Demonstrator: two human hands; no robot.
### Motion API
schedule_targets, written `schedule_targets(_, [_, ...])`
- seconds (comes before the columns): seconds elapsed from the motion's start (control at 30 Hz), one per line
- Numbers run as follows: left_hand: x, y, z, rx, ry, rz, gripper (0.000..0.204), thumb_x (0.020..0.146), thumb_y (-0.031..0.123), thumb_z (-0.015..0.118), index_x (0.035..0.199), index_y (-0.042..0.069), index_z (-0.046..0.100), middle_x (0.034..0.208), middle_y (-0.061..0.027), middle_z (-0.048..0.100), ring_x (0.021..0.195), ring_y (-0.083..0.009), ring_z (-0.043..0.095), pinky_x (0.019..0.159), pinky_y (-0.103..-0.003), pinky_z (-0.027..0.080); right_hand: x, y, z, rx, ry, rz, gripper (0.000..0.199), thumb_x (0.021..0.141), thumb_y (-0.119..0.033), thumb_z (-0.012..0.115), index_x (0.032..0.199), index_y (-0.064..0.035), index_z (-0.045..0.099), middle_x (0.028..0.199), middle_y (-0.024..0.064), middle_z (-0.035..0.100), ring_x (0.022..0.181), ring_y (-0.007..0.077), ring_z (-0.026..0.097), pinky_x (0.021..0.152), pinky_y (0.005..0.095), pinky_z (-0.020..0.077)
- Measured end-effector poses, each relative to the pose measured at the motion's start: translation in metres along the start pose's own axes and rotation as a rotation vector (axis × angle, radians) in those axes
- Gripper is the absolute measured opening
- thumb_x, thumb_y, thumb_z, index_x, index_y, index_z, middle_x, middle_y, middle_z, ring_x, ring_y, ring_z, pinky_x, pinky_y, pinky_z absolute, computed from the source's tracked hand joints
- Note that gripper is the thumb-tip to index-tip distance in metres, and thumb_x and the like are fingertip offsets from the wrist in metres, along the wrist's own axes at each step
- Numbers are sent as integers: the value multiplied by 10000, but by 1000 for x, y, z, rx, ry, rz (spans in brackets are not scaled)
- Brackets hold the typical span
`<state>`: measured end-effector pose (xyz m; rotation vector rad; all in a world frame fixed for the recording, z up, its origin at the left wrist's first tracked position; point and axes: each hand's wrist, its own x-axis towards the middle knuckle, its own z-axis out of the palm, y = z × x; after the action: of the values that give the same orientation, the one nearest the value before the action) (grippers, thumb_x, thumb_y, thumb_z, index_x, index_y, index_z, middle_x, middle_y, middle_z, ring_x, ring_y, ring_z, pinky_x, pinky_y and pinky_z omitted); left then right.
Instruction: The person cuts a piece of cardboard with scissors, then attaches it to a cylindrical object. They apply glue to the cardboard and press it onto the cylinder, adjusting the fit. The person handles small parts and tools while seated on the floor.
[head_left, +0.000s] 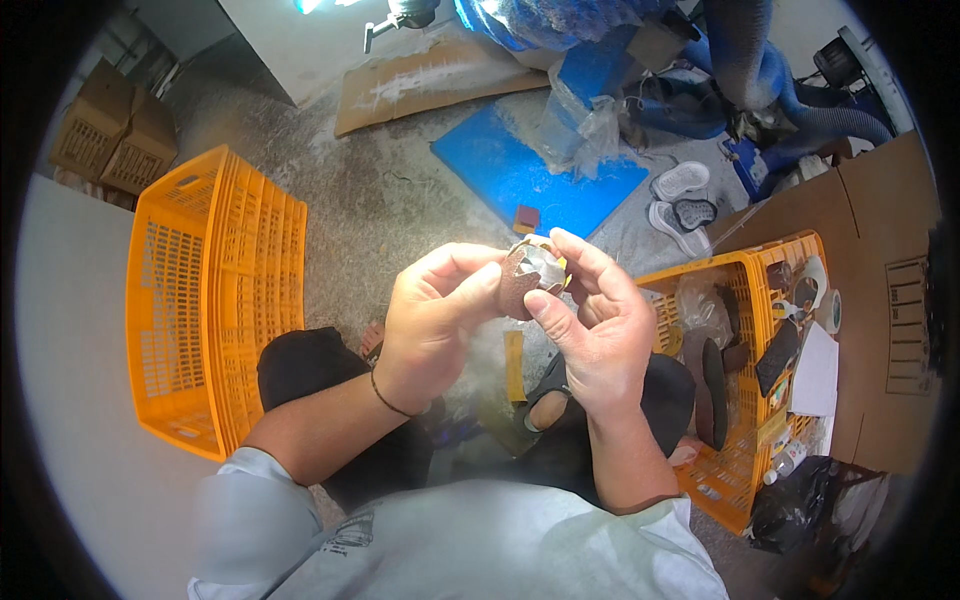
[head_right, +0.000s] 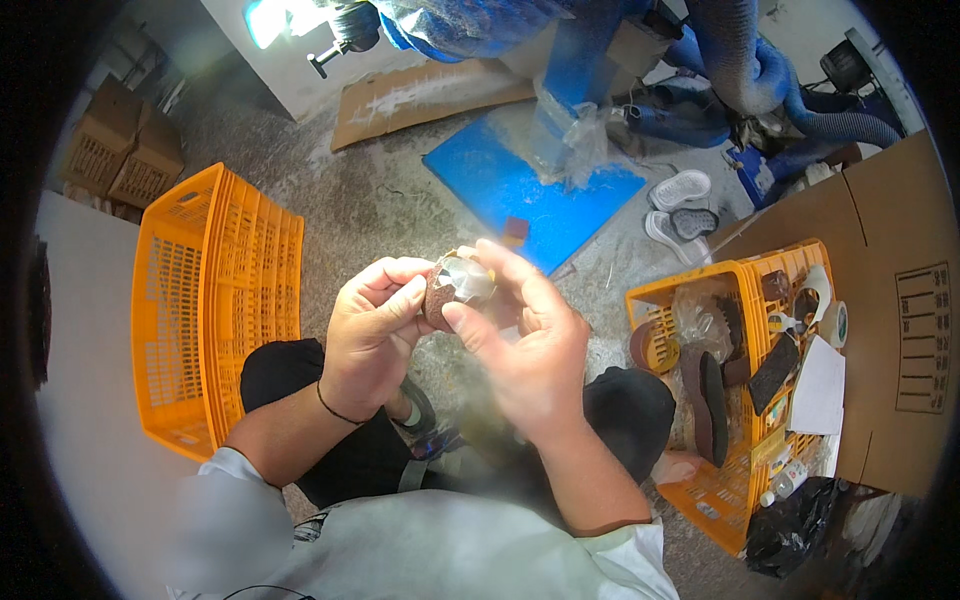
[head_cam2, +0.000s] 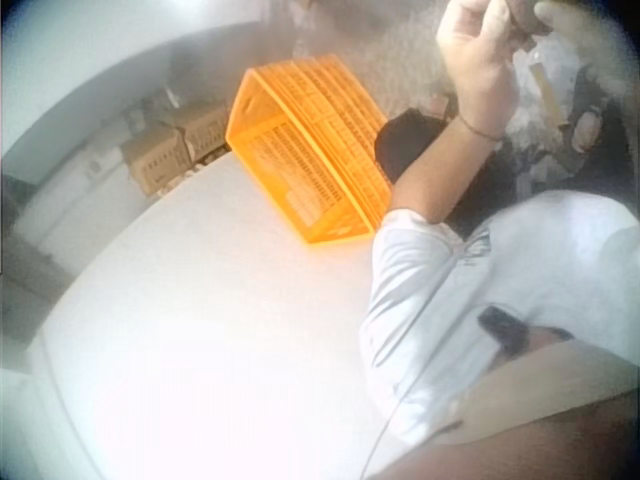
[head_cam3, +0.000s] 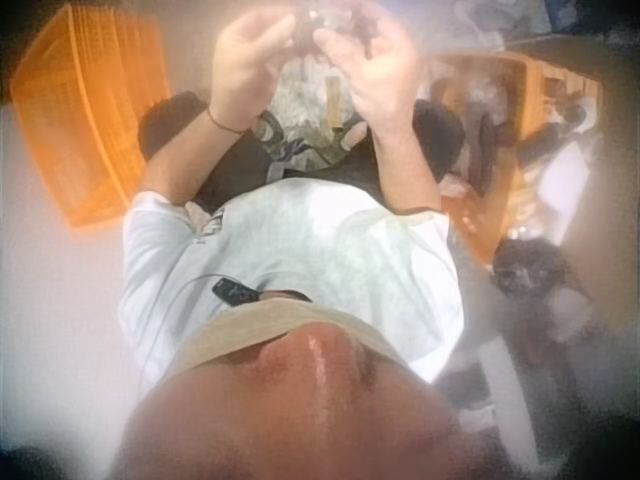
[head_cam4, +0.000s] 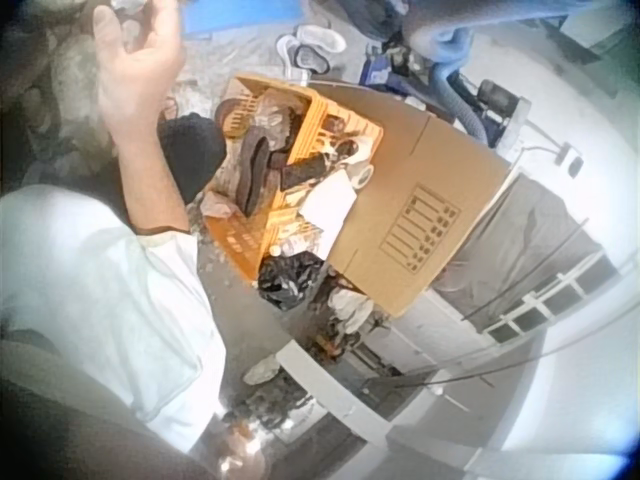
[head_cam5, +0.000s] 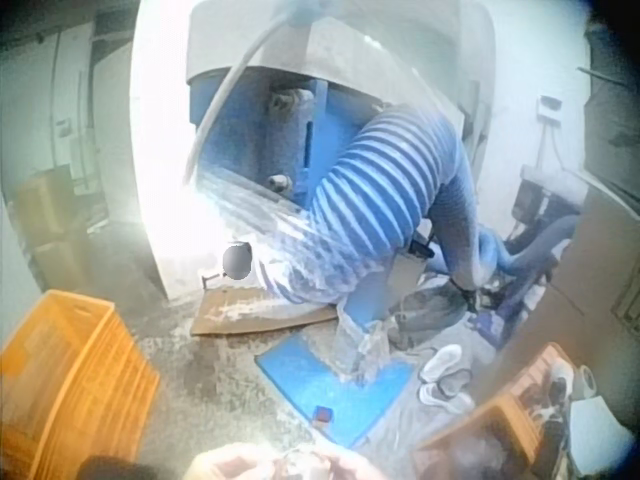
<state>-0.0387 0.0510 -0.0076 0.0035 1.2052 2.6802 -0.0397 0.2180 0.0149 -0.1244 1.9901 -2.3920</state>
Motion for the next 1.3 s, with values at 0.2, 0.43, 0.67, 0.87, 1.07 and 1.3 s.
schedule_targets(0.2, [1,-4,-3,157,-50,158,176,997,34,605,1150,-42,648,1147,-135,672,1041,-198,671,921,-360,552,-3,-5,1,-70,-51,-10,605,835,22,803,1367,101,526,1286,170,635,1160,210,624,1037,355,493])
schedule_targets(0.43, [-1,-11,2,262,-81,346,231,969,-13,612,1197,-18,641,1265,-131,592,1161,-198,612,982,-358,520,1,1,1,70,-45,-38,675,821,44,791,1416,92,476,1312,195,615,1178,231,623,1027,349,510])
schedule_targets(0.67, [-6,-4,5,281,-198,524,351,854,-93,717,1184,3,645,1320,-149,556,1221,-271,587,1030,-419,503,-3,13,0,221,-186,-300,720,774,111,782,1423,74,472,1373,199,579,1279,269,560,1075,411,466])
schedule_targets(0.87, [-2,13,0,679,-163,813,226,788,-48,792,993,-9,706,1153,-155,674,1101,-310,637,908,-411,528,3,22,1,225,-283,-461,694,759,109,783,1392,13,514,1367,259,565,1280,337,557,1060,450,468])
schedule_targets(1.07, [-2,31,-2,1003,-229,1003,263,753,-55,786,1003,-16,714,1160,-147,678,1038,-320,650,887,-413,538,8,13,-1,-15,-309,-516,572,766,54,784,1300,-21,592,1382,300,543,1276,382,566,1042,475,481])
schedule_targets(1.3, [-3,35,-4,1130,-257,1009,197,751,-32,766,946,-28,738,1108,-160,707,1013,-308,653,859,-387,537,10,4,-8,-255,-282,-574,351,759,54,792,1096,-19,723,1250,252,667,1105,342,692,928,387,556])
